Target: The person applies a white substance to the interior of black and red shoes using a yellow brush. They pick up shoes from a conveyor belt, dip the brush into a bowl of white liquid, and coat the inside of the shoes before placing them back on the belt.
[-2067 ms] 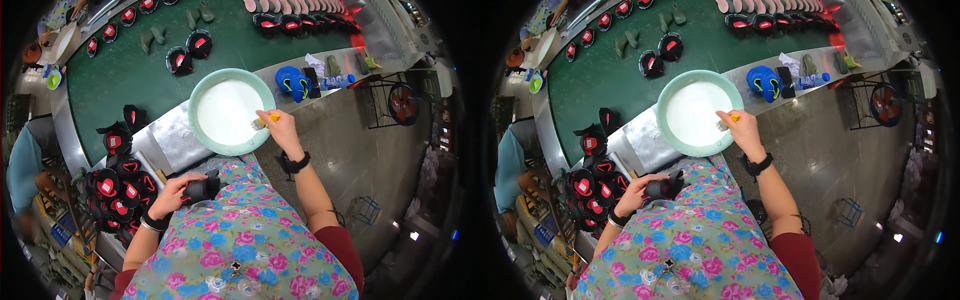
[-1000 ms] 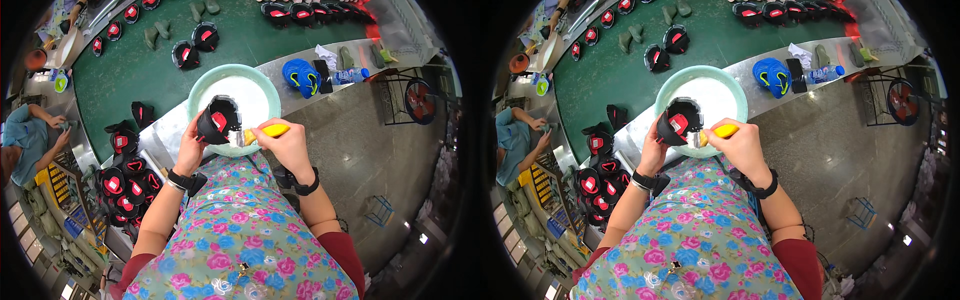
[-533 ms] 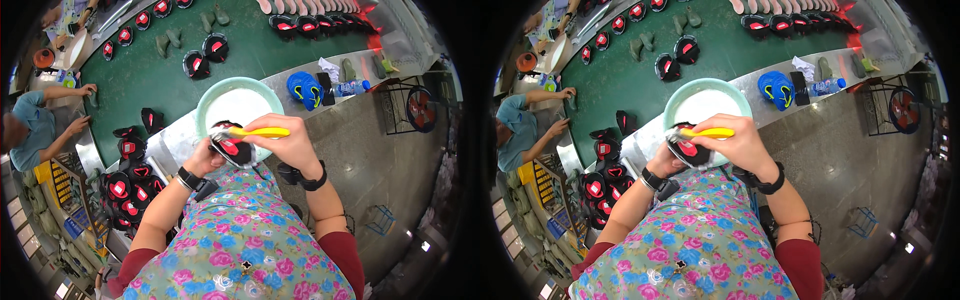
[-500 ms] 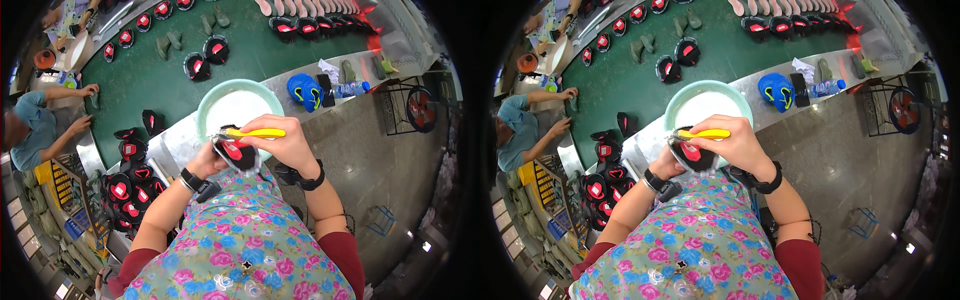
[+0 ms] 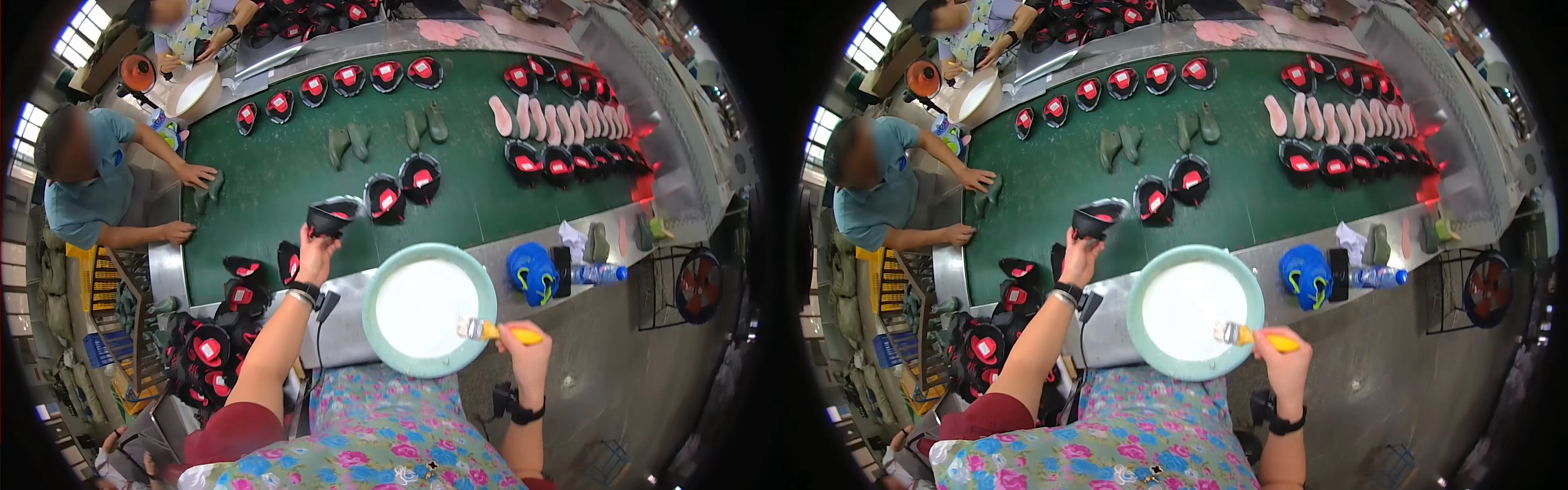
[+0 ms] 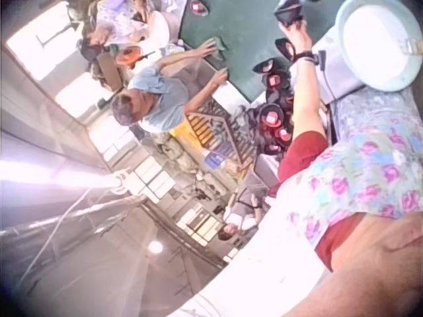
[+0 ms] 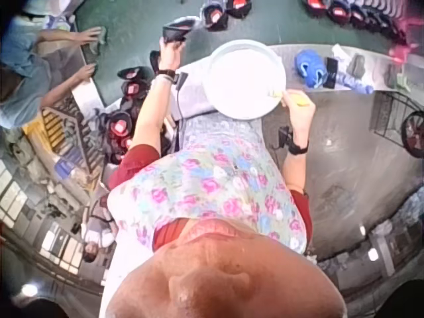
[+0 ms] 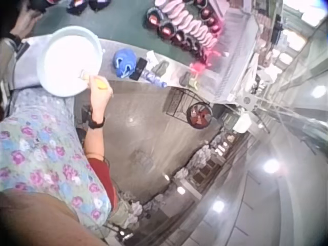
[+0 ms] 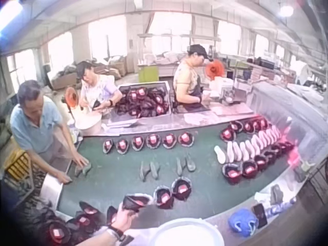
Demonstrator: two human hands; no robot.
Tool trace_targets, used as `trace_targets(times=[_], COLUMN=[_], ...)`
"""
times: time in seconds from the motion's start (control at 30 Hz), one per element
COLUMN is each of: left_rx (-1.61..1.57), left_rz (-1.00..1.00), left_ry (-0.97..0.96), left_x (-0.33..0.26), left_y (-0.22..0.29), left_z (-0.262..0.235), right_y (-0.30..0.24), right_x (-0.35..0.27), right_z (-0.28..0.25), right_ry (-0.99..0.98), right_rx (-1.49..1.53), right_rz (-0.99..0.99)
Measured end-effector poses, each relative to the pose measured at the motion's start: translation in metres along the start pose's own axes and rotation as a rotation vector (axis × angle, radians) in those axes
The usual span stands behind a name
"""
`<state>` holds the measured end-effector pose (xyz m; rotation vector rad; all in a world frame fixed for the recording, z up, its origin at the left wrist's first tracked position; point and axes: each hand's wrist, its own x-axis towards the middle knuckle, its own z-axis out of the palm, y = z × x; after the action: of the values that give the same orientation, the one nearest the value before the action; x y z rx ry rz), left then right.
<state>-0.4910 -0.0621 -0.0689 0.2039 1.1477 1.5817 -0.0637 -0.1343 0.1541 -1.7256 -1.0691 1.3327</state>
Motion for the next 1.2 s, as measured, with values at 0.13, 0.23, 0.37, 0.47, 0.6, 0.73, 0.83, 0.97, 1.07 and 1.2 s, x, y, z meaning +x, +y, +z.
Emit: trace_targets(times=[0.13,0.23,0.37,0.47,0.6,0.73,0.83,0.97,1.07,1.2], left_rx=[-0.023,-0.049,0.054,0.122,0.234,0.335,0.553,1.298,1.658,1.784], left_rz=[0.148,0.073,-0.508,-0.796,-0.716,-0.67,-0.61,0.261,0.302,0.008], left_ry=[0.191,0.332,0.284,0.107,0.133,0.106,0.095,0.26,0.35,0.474], left_x=[0.088,0.104,0.068,0.069,0.108,0.114,0.098,0.123,0.175,0.234], left_y=[-0.038,-0.068,-0.078,-0.074,-0.099,-0.098,-0.048,0.041,0.08,0.053], left_z=[-0.003,-0.012,0.002,0.048,0.082,0.079,0.069,0.048,0.043,0.052], right_y=[0.0,0.003,-0.004,-0.009,-0.005,-0.003,-0.008,-0.01,-0.016,0.026], right_x=[0.002,0.005,0.004,0.01,0.015,0.02,0.025,0.028,0.03,0.034], right_z=[0.008,0.009,0.003,0.003,0.001,-0.012,-0.022,-0.031,-0.025,-0.032], right_ry=[0.029,0.063,0.095,0.08,0.068,0.077,0.109,0.111,0.106,0.234], right_rx=[-0.042,-0.059,-0.039,-0.017,-0.005,-0.036,-0.032,-0.024,-0.099,-0.178], right_rz=[0.073,0.107,0.111,0.108,0.126,0.119,0.098,0.042,0.117,0.048])
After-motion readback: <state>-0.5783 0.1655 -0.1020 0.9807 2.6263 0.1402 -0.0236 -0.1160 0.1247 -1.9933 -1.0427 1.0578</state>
